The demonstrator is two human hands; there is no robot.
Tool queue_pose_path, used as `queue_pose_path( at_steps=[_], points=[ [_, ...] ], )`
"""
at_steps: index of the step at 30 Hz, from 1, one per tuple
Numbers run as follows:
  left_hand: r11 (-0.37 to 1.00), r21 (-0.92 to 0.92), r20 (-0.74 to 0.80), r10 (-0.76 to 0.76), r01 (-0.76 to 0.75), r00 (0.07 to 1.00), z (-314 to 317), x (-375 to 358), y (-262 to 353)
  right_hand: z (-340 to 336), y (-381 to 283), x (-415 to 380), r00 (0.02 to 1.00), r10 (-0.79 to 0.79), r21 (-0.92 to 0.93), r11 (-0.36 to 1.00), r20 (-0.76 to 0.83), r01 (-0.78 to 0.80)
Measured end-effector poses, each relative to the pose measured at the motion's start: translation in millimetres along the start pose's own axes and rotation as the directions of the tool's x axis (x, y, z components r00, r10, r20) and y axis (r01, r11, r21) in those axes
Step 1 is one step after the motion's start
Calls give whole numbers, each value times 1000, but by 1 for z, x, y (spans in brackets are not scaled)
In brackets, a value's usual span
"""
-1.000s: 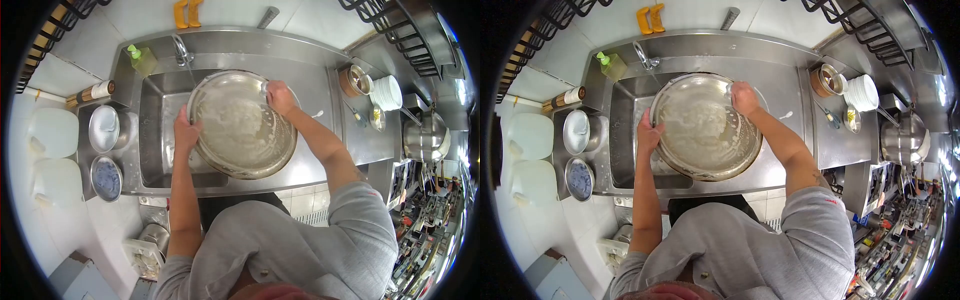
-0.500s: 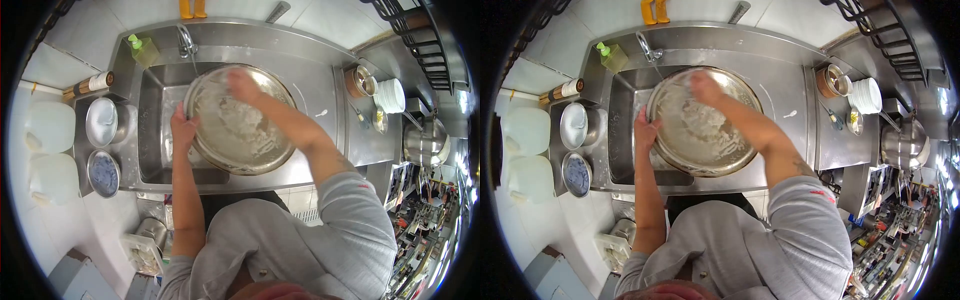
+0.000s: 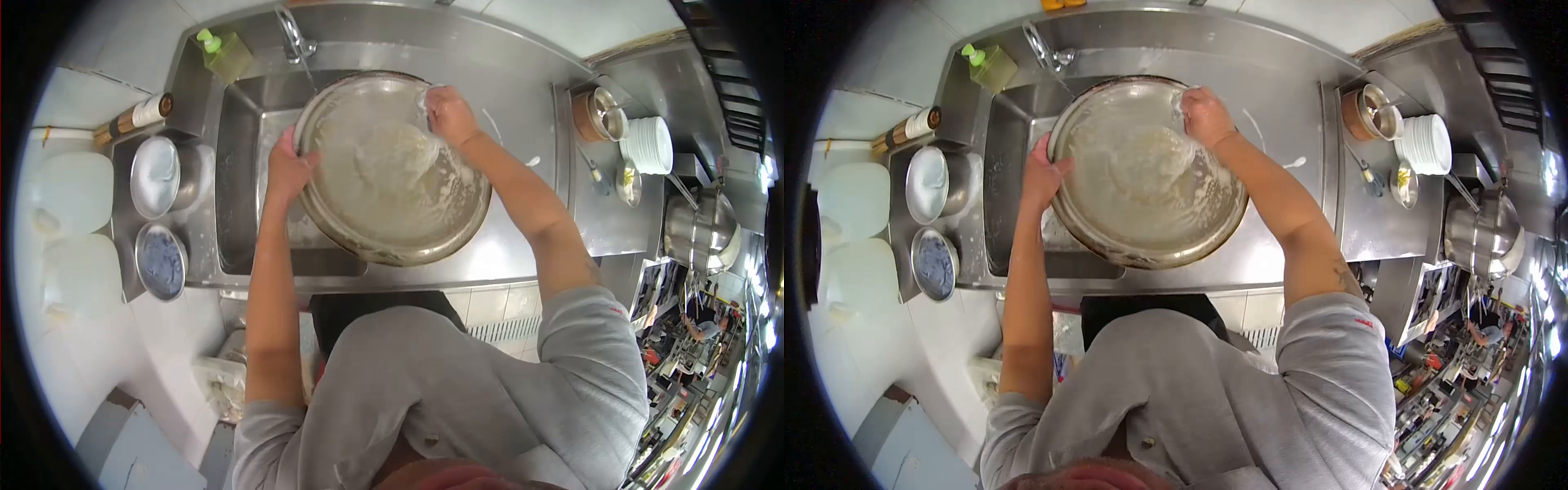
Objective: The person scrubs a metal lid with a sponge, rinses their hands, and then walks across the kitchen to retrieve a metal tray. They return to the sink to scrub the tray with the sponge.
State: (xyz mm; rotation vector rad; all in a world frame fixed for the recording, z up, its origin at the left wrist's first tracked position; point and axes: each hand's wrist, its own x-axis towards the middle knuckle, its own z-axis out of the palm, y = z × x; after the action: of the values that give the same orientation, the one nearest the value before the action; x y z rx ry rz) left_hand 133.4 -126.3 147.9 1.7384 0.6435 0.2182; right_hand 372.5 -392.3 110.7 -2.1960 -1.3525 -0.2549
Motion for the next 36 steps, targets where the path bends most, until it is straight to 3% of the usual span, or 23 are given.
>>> queue_pose_path(
  at_steps=[1, 4, 8, 11, 12, 14, 16, 19, 23, 24, 27, 28, 31, 33, 35, 36],
  points=[
    [990, -124, -11, -76, 74, 997, 2, -1, -1, 1, -2, -2, 1000, 11, -12, 1000, 22, -11],
    [988, -113, -61, -114, 107, 992, 5, -4, 8, -1, -40, -38, 979, 120, -29, 993, 167, -117],
    [998, -59, -38, -14, 12, 999, 7, -5, 28, 5, -98, -57, 998, -28, 304, 952, -54, 44],
    [997, -76, -3, 11, -11, 1000, 10, -1, 21, -3, -41, -10, 956, 284, 7, 958, 73, -285],
    [998, -68, -16, 18, -19, 1000, 13, 4, 12, -1, -51, -8, 974, 226, 103, 969, -4, -225],
    [999, -39, -23, 24, -25, 999, 14, 7, 12, -3, -144, -1, 980, 134, 287, 954, -144, -88],
    [1000, 11, -12, 22, -21, 1000, 11, -1, 22, 35, -119, -18, 984, -3, 316, 947, -180, 61],
    [997, -75, -33, -27, 25, 999, 14, -2, 12, 46, -51, 0, 969, 205, 107, 976, -136, -191],
    [993, -114, -53, -30, 23, 998, 13, 0, 9, 20, -142, -34, 993, 97, 472, 880, -69, -53],
    [992, -123, -49, -25, 19, 998, 14, -2, 9, 25, -106, -46, 997, -37, 314, 948, -64, 55],
    [996, -84, -67, -38, 32, 997, 16, -5, 18, 22, -44, -7, 943, 316, 84, 942, 103, -325],
    [998, -52, -64, -45, 42, 997, 17, -4, 22, 47, -48, -1, 978, 199, 40, 980, -54, -197],
    [995, -79, -44, -58, 54, 997, 15, 0, 1, 32, -169, -10, 999, 27, 429, 903, -37, -9],
    [982, -152, -47, -119, 111, 992, 15, -3, -15, 66, -108, -38, 970, 201, 699, 675, 135, -237],
    [969, -202, -46, -155, 143, 987, 15, -8, -19, 74, -71, -37, 951, 272, 637, 709, 148, -302],
    [966, -212, -46, -158, 145, 986, 17, -9, -14, 65, -68, -21, 964, 259, 446, 858, 55, -256]
  ],
)
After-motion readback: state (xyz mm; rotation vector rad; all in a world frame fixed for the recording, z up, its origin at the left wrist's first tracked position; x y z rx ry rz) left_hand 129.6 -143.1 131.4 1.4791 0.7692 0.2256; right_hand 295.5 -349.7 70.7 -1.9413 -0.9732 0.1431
